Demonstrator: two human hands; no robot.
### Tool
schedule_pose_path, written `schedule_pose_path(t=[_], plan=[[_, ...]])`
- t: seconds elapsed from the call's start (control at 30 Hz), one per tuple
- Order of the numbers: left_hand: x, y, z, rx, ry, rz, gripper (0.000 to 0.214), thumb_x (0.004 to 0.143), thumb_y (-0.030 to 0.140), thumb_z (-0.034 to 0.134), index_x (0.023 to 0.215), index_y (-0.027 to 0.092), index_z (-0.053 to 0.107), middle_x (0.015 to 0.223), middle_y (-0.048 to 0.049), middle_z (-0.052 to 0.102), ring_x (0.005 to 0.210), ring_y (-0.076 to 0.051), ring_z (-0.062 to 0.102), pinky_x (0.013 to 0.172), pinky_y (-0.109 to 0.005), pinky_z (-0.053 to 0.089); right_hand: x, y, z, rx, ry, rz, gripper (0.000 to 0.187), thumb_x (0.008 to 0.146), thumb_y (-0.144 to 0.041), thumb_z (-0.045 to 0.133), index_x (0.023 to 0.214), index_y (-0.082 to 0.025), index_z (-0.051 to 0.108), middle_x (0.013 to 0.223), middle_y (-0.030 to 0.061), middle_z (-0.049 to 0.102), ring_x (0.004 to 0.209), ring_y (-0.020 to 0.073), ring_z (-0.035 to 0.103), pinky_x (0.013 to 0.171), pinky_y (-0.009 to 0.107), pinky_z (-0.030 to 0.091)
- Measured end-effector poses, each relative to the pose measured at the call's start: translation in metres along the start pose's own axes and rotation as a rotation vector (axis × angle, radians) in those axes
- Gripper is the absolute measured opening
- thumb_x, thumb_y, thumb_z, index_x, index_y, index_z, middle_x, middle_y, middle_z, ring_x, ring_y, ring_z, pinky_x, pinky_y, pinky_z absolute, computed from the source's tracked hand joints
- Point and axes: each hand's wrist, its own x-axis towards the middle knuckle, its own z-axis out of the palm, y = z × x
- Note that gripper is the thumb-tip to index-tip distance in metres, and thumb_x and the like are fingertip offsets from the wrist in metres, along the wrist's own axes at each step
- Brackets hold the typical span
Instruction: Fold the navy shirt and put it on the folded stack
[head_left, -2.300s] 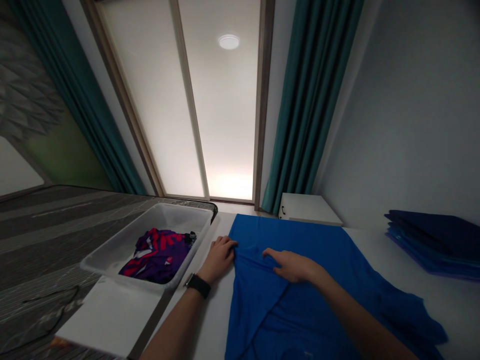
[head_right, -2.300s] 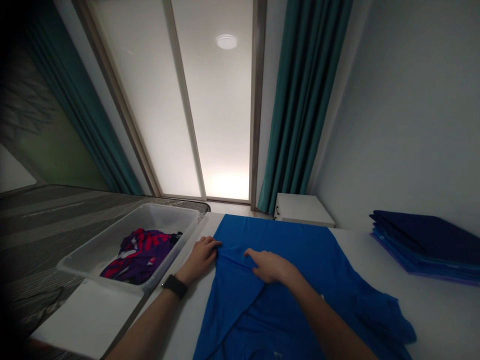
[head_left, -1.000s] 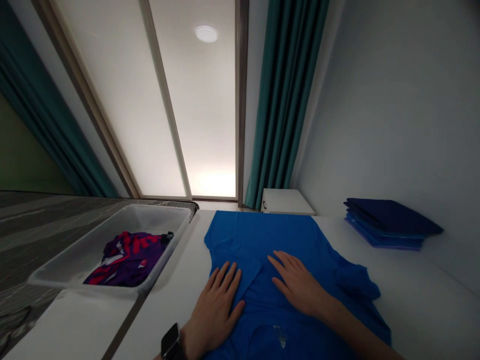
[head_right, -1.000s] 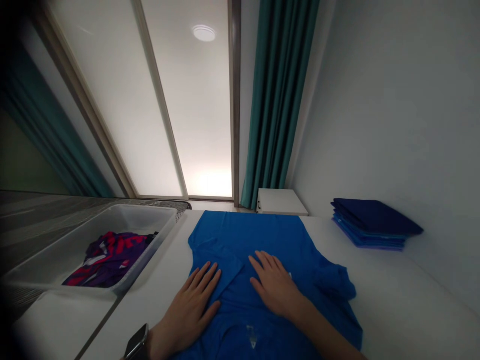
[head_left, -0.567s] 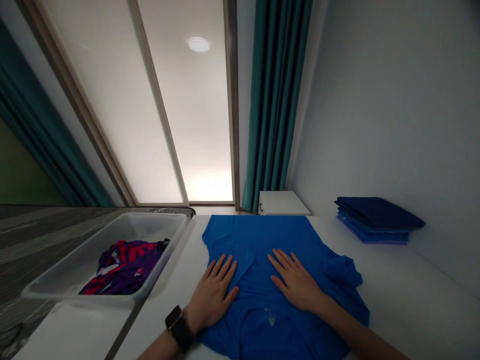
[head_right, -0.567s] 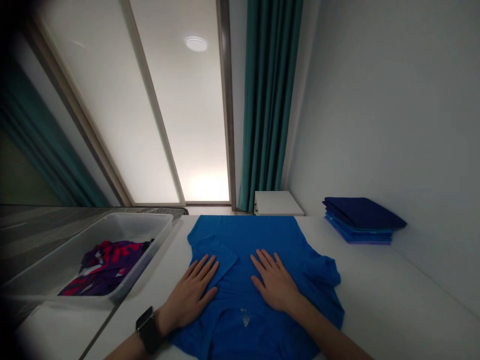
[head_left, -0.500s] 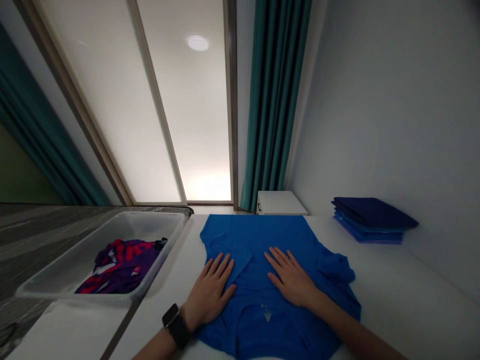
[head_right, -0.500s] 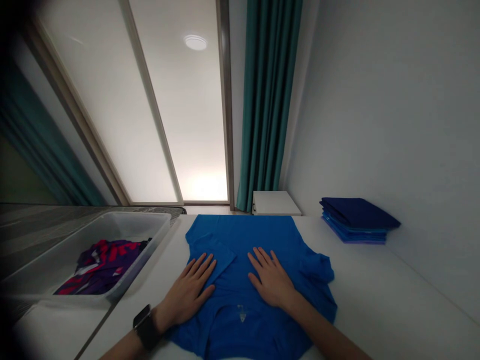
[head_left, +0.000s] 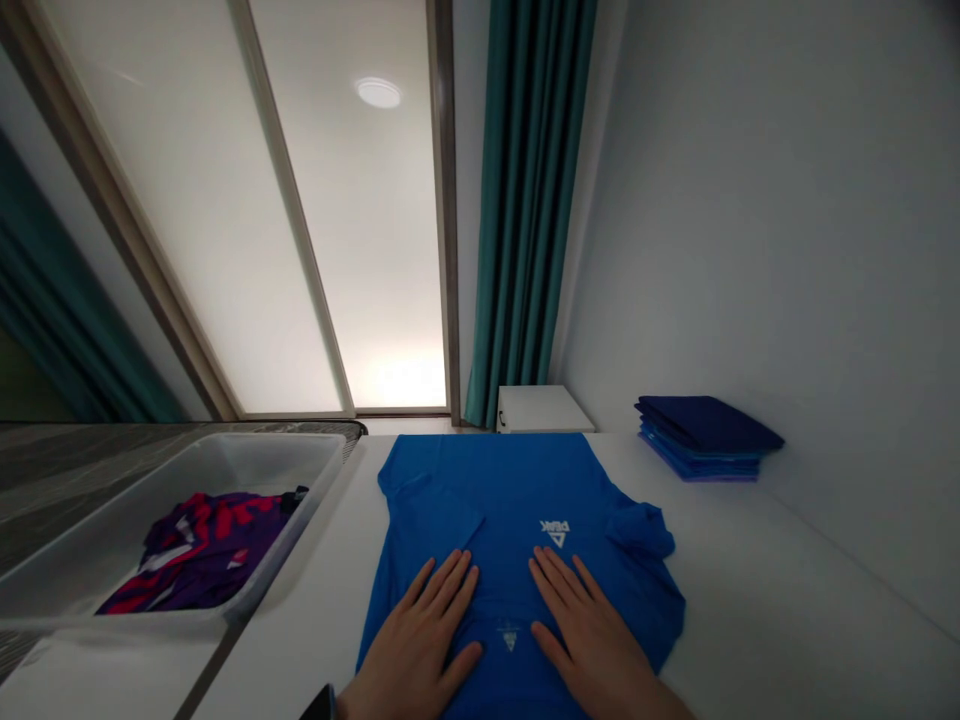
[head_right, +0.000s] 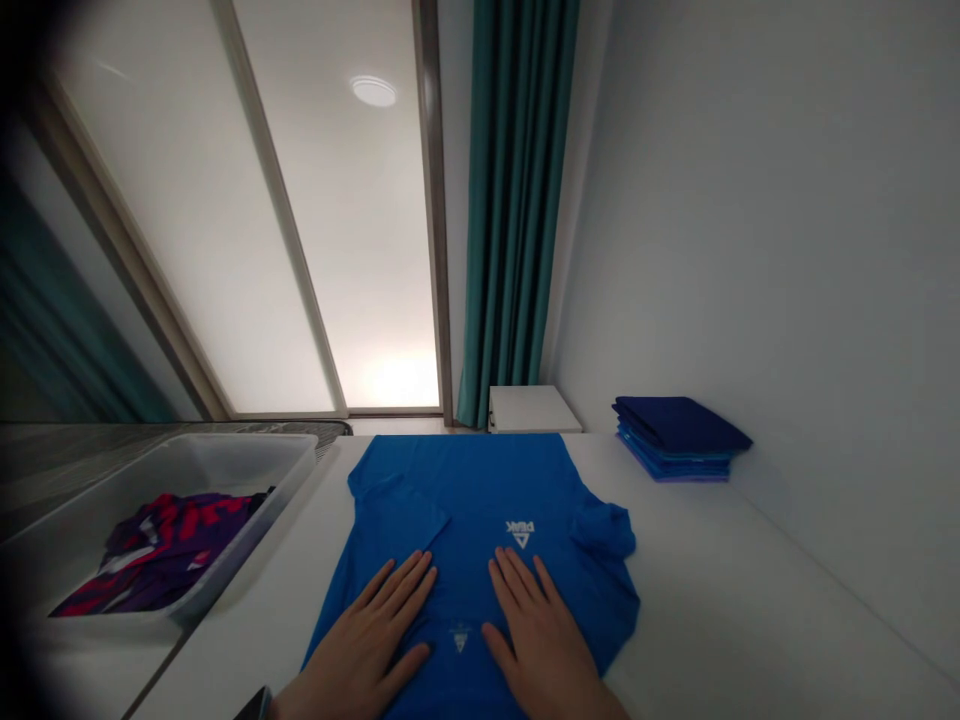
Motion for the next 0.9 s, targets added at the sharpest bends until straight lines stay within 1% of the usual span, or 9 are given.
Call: schedule_pose_path(t=[0.13,0.27,0.33,0.4,0.43,0.47,0.53,0.67,0.9], plan=[[-0.006,-0.001,-0.008,0.011,-0.021,0.074,0.072,0.095,0.045,0.046,0.154,0.028,0.008,0.157,-0.0049,0.027,0.14,-0.025,0.034,0.112,-0.046,0.034,0.006,0.005,-0.01,0.005,-0.041,-0.043,0.064,0.097,-0.058,0.028,0.153,-0.031,0.009,0.16,-0.0027,0.011,0.147,0.0231,0.009,0.12,0.049,0.003],[-0.014,0.003,-0.01,0.064,0.047,0.061,0.063,0.094,0.04,0.049,0.151,0.028,0.026,0.152,-0.0043,0.039,0.135,-0.025,0.042,0.109,-0.041,0.039,0.003,0.001,-0.011,0.025,-0.059,-0.021,0.064,0.098,-0.058,0.026,0.153,-0.03,0.011,0.16,-0.0019,0.007,0.147,0.0237,0.007,0.12,0.049,0.003],[-0.017,0.006,-0.01,0.06,0.047,0.013,0.051,0.091,0.035,0.052,0.142,0.028,0.043,0.143,-0.0043,0.051,0.126,-0.024,0.051,0.104,-0.039,0.043,-0.005,-0.003,-0.01,0.05,-0.072,-0.043,0.062,0.099,-0.056,0.025,0.153,-0.03,0.011,0.16,-0.0025,0.006,0.147,0.0231,0.008,0.12,0.048,0.004],[-0.019,0.011,-0.011,0.03,0.014,-0.095,0.035,0.088,0.026,0.054,0.122,0.028,0.058,0.125,-0.0042,0.063,0.112,-0.024,0.058,0.095,-0.039,0.047,-0.013,-0.007,-0.009,0.078,-0.088,-0.071,0.06,0.099,-0.054,0.026,0.153,-0.031,0.011,0.16,-0.0028,0.008,0.147,0.023,0.01,0.121,0.047,0.006],[-0.02,0.014,-0.012,0.013,-0.003,-0.156,0.027,0.086,0.022,0.054,0.112,0.027,0.061,0.117,-0.0041,0.065,0.107,-0.024,0.06,0.091,-0.039,0.048,-0.017,-0.009,-0.009,0.088,-0.091,-0.078,0.06,0.099,-0.054,0.027,0.153,-0.031,0.011,0.16,-0.0028,0.009,0.147,0.0232,0.011,0.121,0.047,0.006],[-0.02,0.017,-0.012,0.0,-0.016,-0.207,0.022,0.084,0.02,0.054,0.104,0.026,0.062,0.11,-0.0041,0.066,0.102,-0.024,0.06,0.089,-0.04,0.048,-0.019,-0.01,-0.01,0.095,-0.091,-0.08,0.06,0.099,-0.054,0.028,0.152,-0.032,0.012,0.16,-0.003,0.01,0.147,0.0236,0.012,0.121,0.048,0.006],[-0.019,0.023,-0.011,-0.014,-0.013,-0.254,0.018,0.082,0.019,0.055,0.098,0.025,0.061,0.105,-0.0045,0.065,0.099,-0.025,0.059,0.087,-0.042,0.047,-0.022,-0.011,-0.012,0.103,-0.082,-0.085,0.057,0.099,-0.052,0.029,0.152,-0.035,0.014,0.16,-0.0036,0.011,0.146,0.0241,0.013,0.12,0.05,0.006],[-0.017,0.027,-0.005,-0.039,0.062,-0.266,0.016,0.086,0.017,0.05,0.098,0.024,0.058,0.103,-0.004,0.063,0.096,-0.024,0.056,0.086,-0.041,0.044,-0.017,-0.008,-0.017,0.099,-0.077,-0.11,0.054,0.1,-0.049,0.03,0.151,-0.038,0.014,0.159,-0.0043,0.015,0.146,0.0233,0.014,0.12,0.051,0.006],[-0.001,0.019,0.0,-0.072,0.126,-0.319,0.015,0.09,0.015,0.045,0.094,0.023,0.057,0.106,-0.0038,0.061,0.098,-0.023,0.056,0.086,-0.04,0.043,0.006,0.003,-0.022,0.047,-0.056,-0.138,0.053,0.1,-0.049,0.028,0.151,-0.034,0.02,0.159,-0.0019,0.018,0.146,0.0224,0.015,0.119,0.051,0.006]])
